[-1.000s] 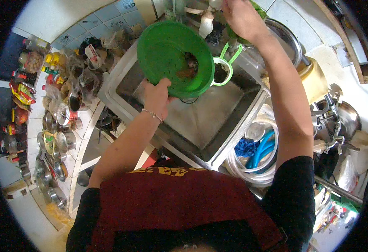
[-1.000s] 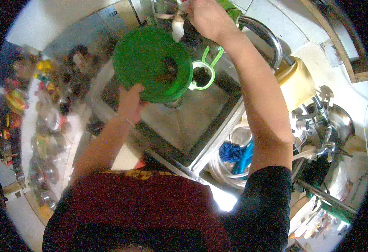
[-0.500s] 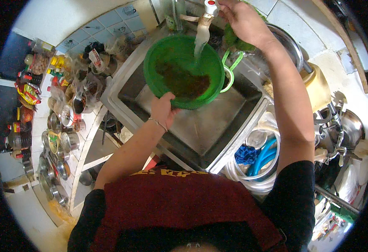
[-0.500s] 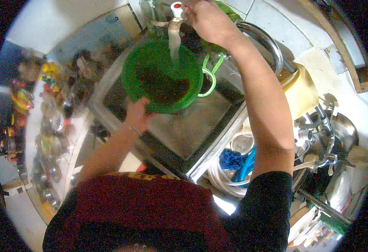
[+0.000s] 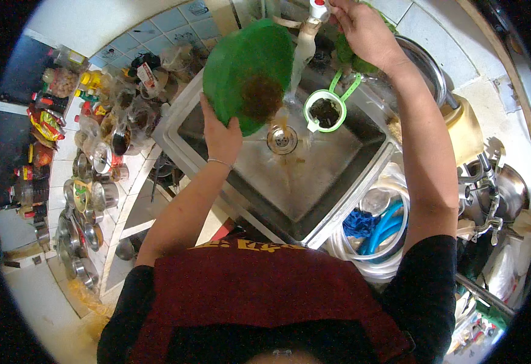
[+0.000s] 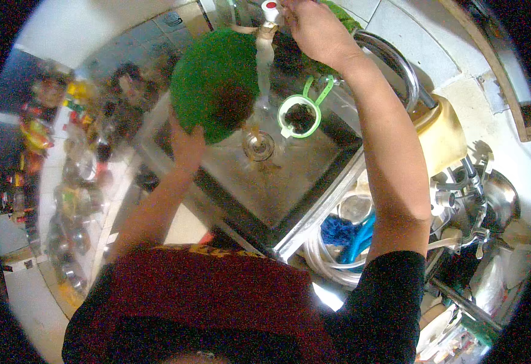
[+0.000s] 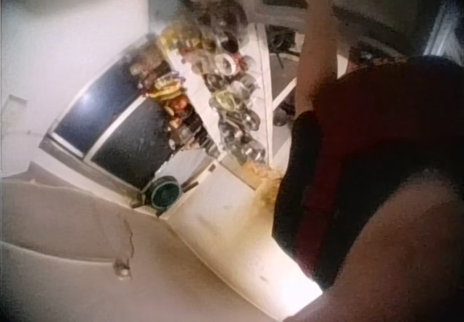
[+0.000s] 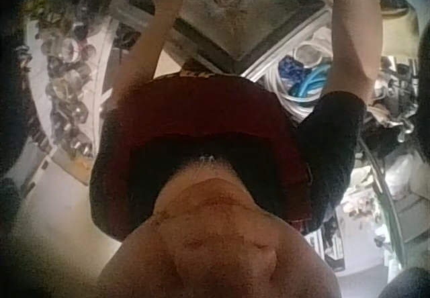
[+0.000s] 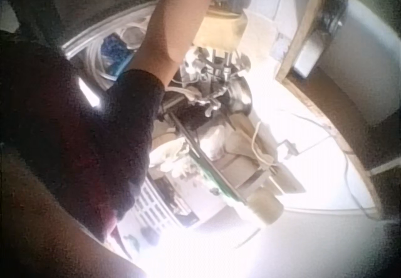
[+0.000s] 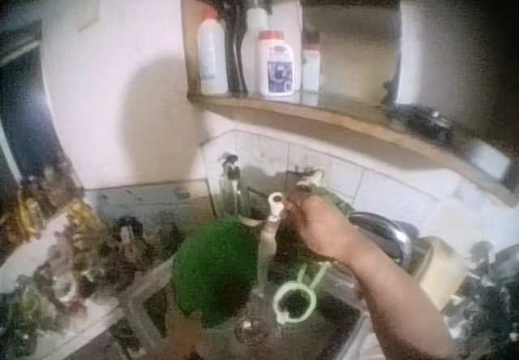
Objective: The person chops garlic on a cutting board using a cleaver, then adds bean sprouts to a pot on the stove. The person also scoops powders and liquids into a green bowl and adds water from the sink.
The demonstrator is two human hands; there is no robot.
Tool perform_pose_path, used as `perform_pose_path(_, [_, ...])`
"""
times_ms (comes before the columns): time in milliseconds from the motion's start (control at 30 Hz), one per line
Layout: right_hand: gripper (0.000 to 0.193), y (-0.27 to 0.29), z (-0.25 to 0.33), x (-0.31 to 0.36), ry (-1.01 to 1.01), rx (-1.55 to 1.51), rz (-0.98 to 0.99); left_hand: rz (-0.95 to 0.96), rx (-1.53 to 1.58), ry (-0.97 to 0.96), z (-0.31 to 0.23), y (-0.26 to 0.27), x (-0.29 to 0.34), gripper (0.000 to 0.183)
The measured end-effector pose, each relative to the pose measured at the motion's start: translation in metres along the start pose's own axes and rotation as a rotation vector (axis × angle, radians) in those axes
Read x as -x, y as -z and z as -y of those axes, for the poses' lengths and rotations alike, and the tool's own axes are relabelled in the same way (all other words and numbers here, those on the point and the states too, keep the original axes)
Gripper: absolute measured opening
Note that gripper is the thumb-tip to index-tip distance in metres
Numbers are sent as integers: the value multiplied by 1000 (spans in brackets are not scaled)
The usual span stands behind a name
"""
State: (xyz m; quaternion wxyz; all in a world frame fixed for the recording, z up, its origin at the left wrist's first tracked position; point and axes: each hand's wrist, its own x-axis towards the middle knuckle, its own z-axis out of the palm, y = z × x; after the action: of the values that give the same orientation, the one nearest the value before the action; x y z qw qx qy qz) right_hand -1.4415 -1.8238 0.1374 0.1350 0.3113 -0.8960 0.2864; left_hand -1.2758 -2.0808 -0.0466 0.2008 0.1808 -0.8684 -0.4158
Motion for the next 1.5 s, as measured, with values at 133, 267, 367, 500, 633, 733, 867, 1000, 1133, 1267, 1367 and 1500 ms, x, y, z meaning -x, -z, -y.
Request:
perform_pose_path(133, [22,0,3,1,15,-3,-16,-86,-165,-151,-1,20,1,91])
perform_pose_path(267, [22,0,4,1,-29,13,-7,-87,-183,-98,-22,48,-4,95])
perform_pose_path(367, [23,0,5,1,-77,14,20,-195,-236,-313,-14,59,-13,95])
perform_pose_path(500, [39,-21,-26,-3,82,149,-139,-323,-262,-305,6,62,-24,89])
perform_pose_path(633, [23,-15,1,1,-42,410,-22,-451,-35,5,37,64,-26,76])
perform_pose_path(733, [21,-14,8,1,-45,455,8,-428,367,218,70,60,-18,68])
perform_pose_path(867, [18,-19,8,5,-47,580,27,-398,658,440,59,77,-1,63])
perform_pose_path(1000, [17,-34,36,-3,-140,619,94,-375,652,559,10,102,6,64])
perform_pose_path(1133, [16,-40,39,-8,-25,593,81,-258,601,541,26,95,7,65])
perform_pose_path(1267, [15,-38,13,-5,133,540,43,-121,637,637,-12,73,12,65])
perform_pose_path(1367, [15,-38,27,-3,127,533,40,-89,649,471,3,44,11,67])
perform_pose_path(1500, [15,-41,15,-2,179,587,29,-43,580,413,-10,23,2,69])
